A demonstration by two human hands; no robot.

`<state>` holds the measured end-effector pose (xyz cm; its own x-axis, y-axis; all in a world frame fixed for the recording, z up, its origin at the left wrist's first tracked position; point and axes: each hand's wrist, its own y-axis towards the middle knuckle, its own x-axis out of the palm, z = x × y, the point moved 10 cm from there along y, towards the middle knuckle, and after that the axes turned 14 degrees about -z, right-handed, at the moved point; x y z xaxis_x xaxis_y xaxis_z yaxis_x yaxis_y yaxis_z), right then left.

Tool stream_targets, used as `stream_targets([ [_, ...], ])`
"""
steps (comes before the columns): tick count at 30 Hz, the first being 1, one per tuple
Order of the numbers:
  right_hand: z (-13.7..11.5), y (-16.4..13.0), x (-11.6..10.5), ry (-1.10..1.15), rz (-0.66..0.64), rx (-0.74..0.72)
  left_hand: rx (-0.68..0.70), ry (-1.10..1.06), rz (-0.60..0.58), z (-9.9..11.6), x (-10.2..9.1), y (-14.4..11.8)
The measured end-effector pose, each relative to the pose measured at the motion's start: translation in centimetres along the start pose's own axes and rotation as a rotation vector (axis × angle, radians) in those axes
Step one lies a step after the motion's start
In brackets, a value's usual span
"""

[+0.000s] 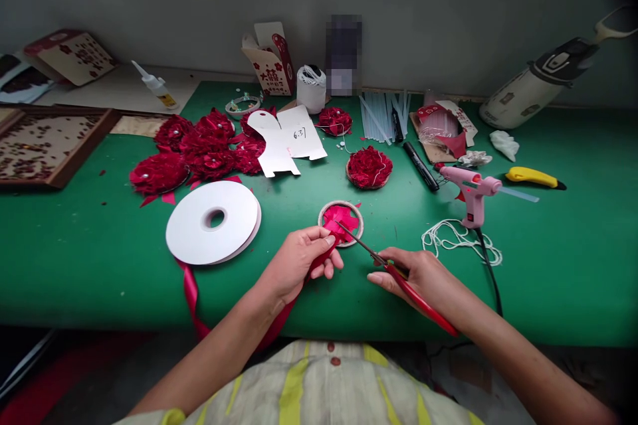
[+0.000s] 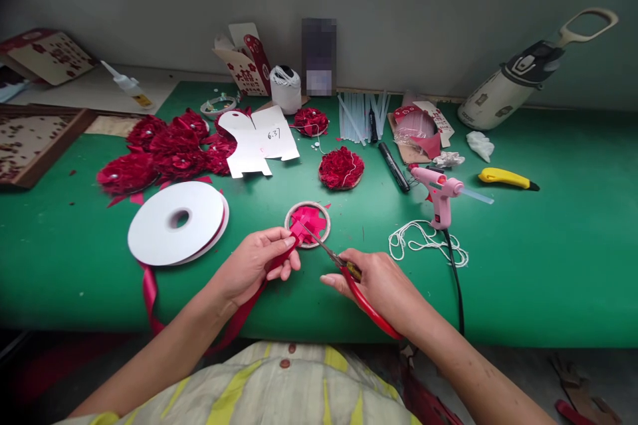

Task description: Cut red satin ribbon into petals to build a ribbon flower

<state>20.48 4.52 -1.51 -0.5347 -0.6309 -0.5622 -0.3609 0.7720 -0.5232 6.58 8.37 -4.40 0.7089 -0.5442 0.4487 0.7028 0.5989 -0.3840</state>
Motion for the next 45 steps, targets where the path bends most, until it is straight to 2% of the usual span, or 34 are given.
stream_targets([
  [5, -0.5, -0.5, -0.2, 0.001, -0.027, -0.005, 0.0, -0.007, 0.051, 0.1, -0.8, -2.1],
  [8, -1.3, -1.0, 0.4, 0.041, -0.109, -0.042, 0.039, -0.02, 0.04, 0.1, -0.8, -2.8],
  [10, -1.7, -1.4, 0.3, 0.086, -0.108, -0.064, 0.061, -0.023, 0.025, 0.1, -0.5, -2.9],
  [13, -2.3, -1.7, -1.2, 0.188, 0.042, -0.095, 0.072, -0.008, -0.002, 0.0, 0.5, -2.8],
  [16, -3.7, -1.6, -2.5, 0.339, 0.172, -0.17, 0.097, 0.017, -0.062, 0.4, 2.3, -2.6],
  [19, -5.5, -0.8, -2.4, 0.513, 0.184, -0.278, 0.127, 0.024, -0.139, 1.1, 4.4, -2.5],
  [22, -6.3, -0.1, -2.0, 0.632, 0.183, -0.33, 0.139, 0.036, -0.177, 1.6, 5.4, -2.6],
  [25, -6.0, 0.0, -2.1, 0.629, 0.247, -0.328, 0.132, 0.046, -0.157, 1.3, 5.1, -2.9],
  [31, -5.4, 0.3, -2.7, 0.518, 0.324, -0.327, 0.055, 0.094, -0.079, -0.5, 3.5, -3.3],
  [36, -4.2, 0.2, -3.2, 0.429, 0.351, -0.248, 0.103, 0.074, -0.002, 0.1, 2.2, -3.0],
  [39, -2.4, -1.4, -3.0, 0.351, 0.296, -0.143, 0.149, 0.036, 0.044, 1.0, 1.2, -2.9],
  [42, -1.0, -3.0, -1.8, 0.265, 0.14, -0.045, 0.166, 0.013, 0.071, 1.5, 0.4, -2.8],
  [45, -1.1, -3.7, -0.1, 0.199, -0.02, -0.022, 0.169, 0.011, 0.065, 1.6, 0.3, -2.3],
])
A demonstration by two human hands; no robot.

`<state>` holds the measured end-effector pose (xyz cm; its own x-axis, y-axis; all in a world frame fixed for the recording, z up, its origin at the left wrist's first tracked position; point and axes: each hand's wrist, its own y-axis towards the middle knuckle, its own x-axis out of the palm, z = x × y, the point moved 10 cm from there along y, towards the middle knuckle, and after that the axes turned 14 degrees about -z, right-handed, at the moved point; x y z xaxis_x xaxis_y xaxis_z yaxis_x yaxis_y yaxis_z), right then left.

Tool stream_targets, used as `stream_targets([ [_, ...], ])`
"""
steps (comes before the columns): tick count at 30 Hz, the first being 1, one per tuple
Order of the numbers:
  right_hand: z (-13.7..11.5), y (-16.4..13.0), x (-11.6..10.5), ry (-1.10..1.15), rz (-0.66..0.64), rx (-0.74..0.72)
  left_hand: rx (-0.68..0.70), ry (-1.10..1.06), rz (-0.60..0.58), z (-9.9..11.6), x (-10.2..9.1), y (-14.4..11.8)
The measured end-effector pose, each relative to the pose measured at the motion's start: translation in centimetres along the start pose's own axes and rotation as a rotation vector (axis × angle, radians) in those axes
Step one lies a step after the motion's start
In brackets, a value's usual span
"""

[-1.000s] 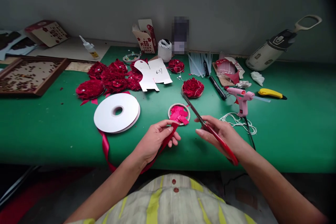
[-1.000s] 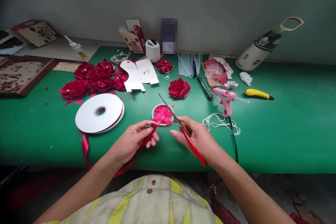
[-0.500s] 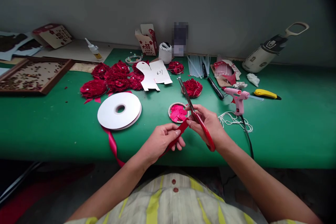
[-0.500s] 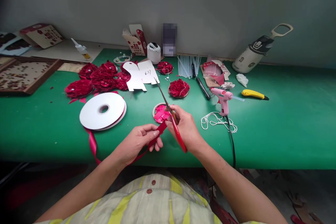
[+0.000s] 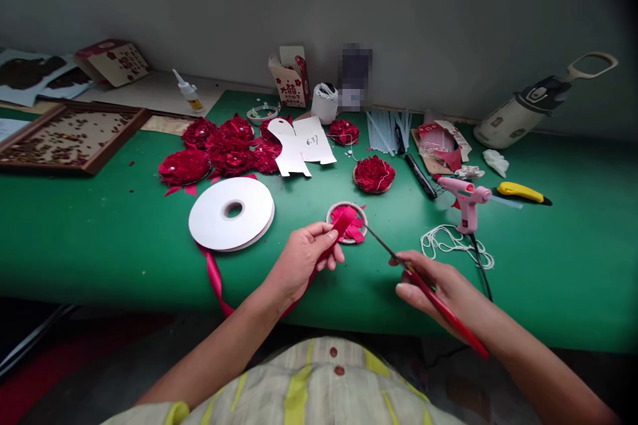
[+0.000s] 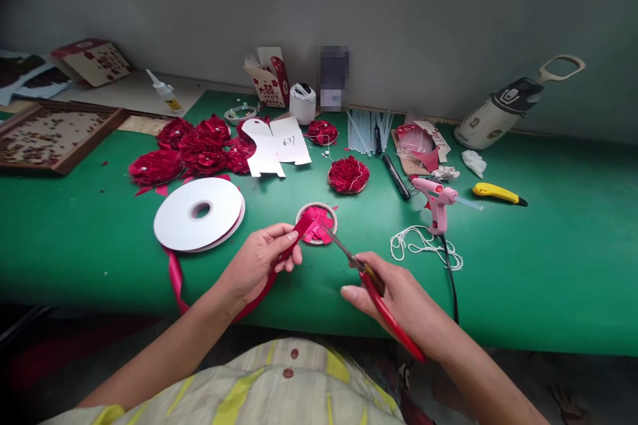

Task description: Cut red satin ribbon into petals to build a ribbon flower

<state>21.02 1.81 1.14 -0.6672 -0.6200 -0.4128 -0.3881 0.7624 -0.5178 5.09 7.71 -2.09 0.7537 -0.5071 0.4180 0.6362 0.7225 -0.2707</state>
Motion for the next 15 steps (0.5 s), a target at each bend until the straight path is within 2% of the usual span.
stream_targets([
  [3, -0.9, 0.6, 1.3, -0.039, -0.093, -0.017, -0.013, 0.014, -0.019, -0.3, 0.4, 0.5],
  [8, -1.9, 1.7, 1.6, -0.064, -0.105, -0.038, -0.041, 0.05, -0.043, -0.8, 0.9, 0.7],
  [15, -1.4, 2.2, 1.6, -0.057, -0.118, -0.029, -0.053, 0.05, -0.036, -1.1, 0.5, 0.9],
])
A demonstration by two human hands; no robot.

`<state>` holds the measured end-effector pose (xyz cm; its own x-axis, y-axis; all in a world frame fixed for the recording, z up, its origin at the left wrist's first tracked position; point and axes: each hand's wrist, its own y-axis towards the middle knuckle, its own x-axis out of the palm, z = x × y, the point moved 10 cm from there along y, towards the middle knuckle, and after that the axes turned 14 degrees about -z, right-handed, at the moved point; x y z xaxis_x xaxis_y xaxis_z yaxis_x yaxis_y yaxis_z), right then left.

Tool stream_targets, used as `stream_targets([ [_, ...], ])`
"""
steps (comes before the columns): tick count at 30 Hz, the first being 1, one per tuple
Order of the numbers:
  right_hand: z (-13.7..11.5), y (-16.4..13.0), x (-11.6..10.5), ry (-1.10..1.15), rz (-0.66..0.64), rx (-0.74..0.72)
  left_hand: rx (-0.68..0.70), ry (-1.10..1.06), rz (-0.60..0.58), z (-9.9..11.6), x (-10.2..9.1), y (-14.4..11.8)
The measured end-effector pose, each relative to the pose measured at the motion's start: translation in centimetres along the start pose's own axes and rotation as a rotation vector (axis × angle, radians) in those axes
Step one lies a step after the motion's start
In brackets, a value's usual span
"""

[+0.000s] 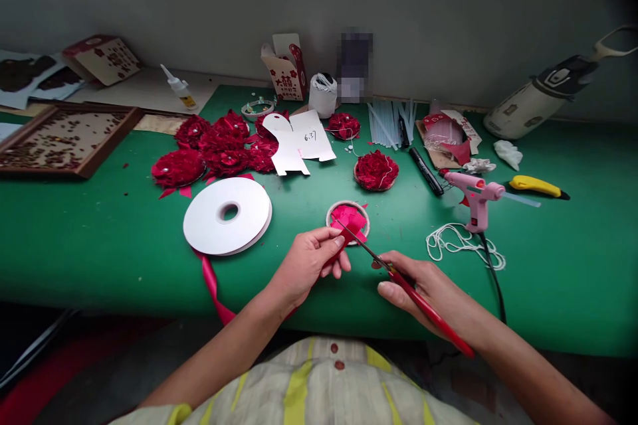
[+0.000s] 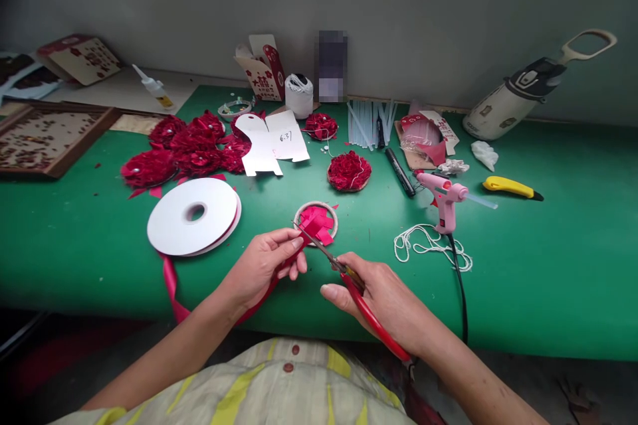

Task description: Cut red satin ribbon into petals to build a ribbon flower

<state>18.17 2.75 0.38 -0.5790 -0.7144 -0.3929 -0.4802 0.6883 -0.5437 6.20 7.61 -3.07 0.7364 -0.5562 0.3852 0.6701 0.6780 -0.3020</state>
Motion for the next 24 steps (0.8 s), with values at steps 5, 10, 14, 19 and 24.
stream_targets([
  [5, 0.0, 0.3, -0.2, -0.01, 0.008, 0.005, -0.006, -0.016, 0.001, -0.1, -0.1, 0.4],
  [10, 0.3, 0.2, -0.3, -0.028, 0.01, 0.018, -0.018, -0.005, 0.0, -0.1, -0.2, 0.6],
  [14, 0.6, 0.4, -0.5, -0.038, 0.013, 0.028, -0.026, -0.008, -0.006, -0.3, -0.2, 0.8],
  [19, 1.1, 0.7, -0.8, -0.05, 0.027, 0.035, -0.044, -0.016, -0.013, -0.5, -0.3, 1.1],
  [24, 1.5, 0.7, -1.2, -0.065, 0.059, 0.046, -0.063, -0.011, -0.01, -0.7, -0.6, 1.5],
])
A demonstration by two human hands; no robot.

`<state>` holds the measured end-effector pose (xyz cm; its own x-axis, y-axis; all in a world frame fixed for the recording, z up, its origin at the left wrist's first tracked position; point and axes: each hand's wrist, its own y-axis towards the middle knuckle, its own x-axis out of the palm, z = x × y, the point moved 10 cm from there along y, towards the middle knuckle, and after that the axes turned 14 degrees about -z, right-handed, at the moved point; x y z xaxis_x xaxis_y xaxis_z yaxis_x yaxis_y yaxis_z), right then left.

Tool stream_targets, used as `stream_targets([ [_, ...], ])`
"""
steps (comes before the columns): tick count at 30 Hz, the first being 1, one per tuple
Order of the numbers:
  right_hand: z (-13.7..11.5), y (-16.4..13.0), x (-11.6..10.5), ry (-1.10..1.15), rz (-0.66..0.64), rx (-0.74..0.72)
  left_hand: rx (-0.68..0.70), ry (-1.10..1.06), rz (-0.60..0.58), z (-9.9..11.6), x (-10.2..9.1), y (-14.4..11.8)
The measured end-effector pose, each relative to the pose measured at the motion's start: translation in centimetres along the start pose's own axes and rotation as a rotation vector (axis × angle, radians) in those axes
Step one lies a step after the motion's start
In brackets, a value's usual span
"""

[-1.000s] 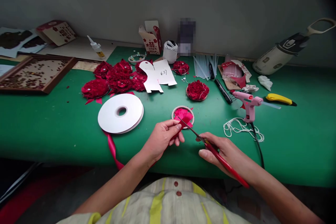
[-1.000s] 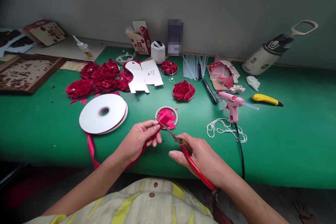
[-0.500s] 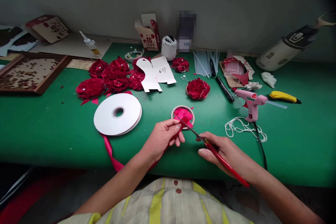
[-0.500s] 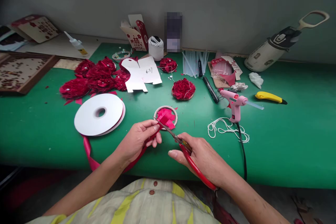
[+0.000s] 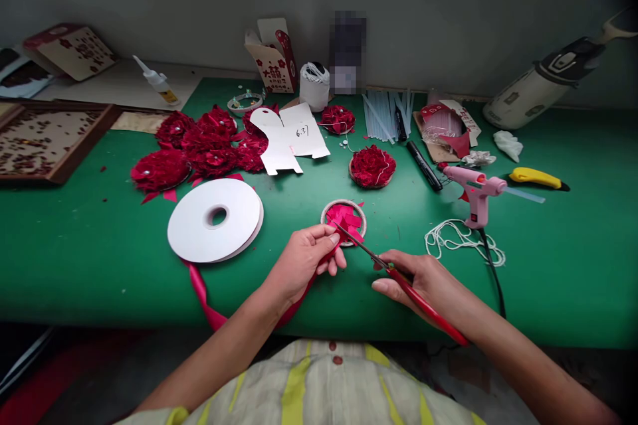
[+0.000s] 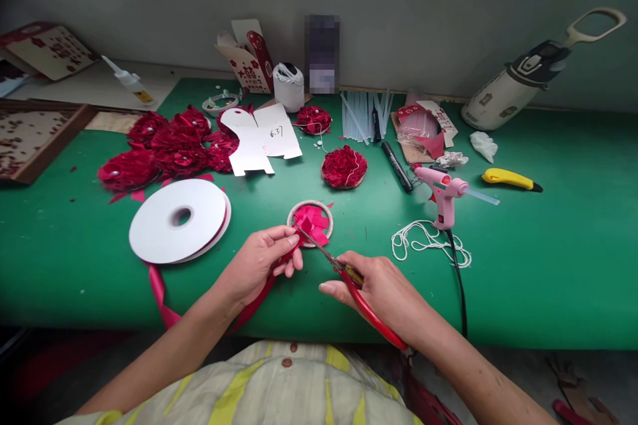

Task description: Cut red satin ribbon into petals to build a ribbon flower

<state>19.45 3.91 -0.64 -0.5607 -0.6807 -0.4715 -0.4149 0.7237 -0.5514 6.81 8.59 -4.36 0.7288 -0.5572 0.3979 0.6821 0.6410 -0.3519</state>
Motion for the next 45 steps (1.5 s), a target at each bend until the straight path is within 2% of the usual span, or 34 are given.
stream_targets([
  [7, 1.7, 1.2, -0.9, -0.069, 0.082, 0.049, -0.04, 0.012, 0.021, 0.1, -0.6, -1.3],
  [12, 1.3, 1.0, -0.8, -0.092, 0.023, 0.039, -0.017, 0.019, 0.062, 0.4, -1.6, -3.4],
  [15, 0.6, 0.2, -0.8, -0.071, -0.005, 0.021, 0.009, -0.016, 0.069, 0.4, -1.6, -3.7],
  [21, -0.1, -1.6, -0.9, 0.079, 0.046, -0.031, 0.051, -0.092, 0.016, 0.1, 0.1, -3.0],
  [24, -0.8, -2.0, -1.4, 0.2, 0.156, -0.082, 0.066, -0.081, -0.004, 0.3, 1.2, -2.6],
  [27, -2.3, -1.7, -2.0, 0.317, 0.263, -0.177, 0.054, -0.033, -0.07, 0.4, 2.9, -2.3],
  [31, -4.2, -0.6, -2.2, 0.413, 0.313, -0.315, 0.06, 0.012, -0.118, 0.8, 4.3, -2.5],
  [35, -4.3, 0.0, -2.6, 0.392, 0.369, -0.347, 0.035, 0.02, -0.07, 0.5, 3.7, -3.1],
  [40, -4.0, 0.3, -2.9, 0.337, 0.413, -0.3, 0.003, 0.04, -0.011, -0.1, 2.6, -3.5],
  [43, -3.3, -0.5, -2.9, 0.322, 0.408, -0.222, 0.027, 0.017, 0.052, 0.3, 1.7, -3.6],
  [45, -2.6, -1.7, -2.5, 0.266, 0.352, -0.132, 0.046, 0.005, 0.083, 0.7, 1.1, -3.6],
])
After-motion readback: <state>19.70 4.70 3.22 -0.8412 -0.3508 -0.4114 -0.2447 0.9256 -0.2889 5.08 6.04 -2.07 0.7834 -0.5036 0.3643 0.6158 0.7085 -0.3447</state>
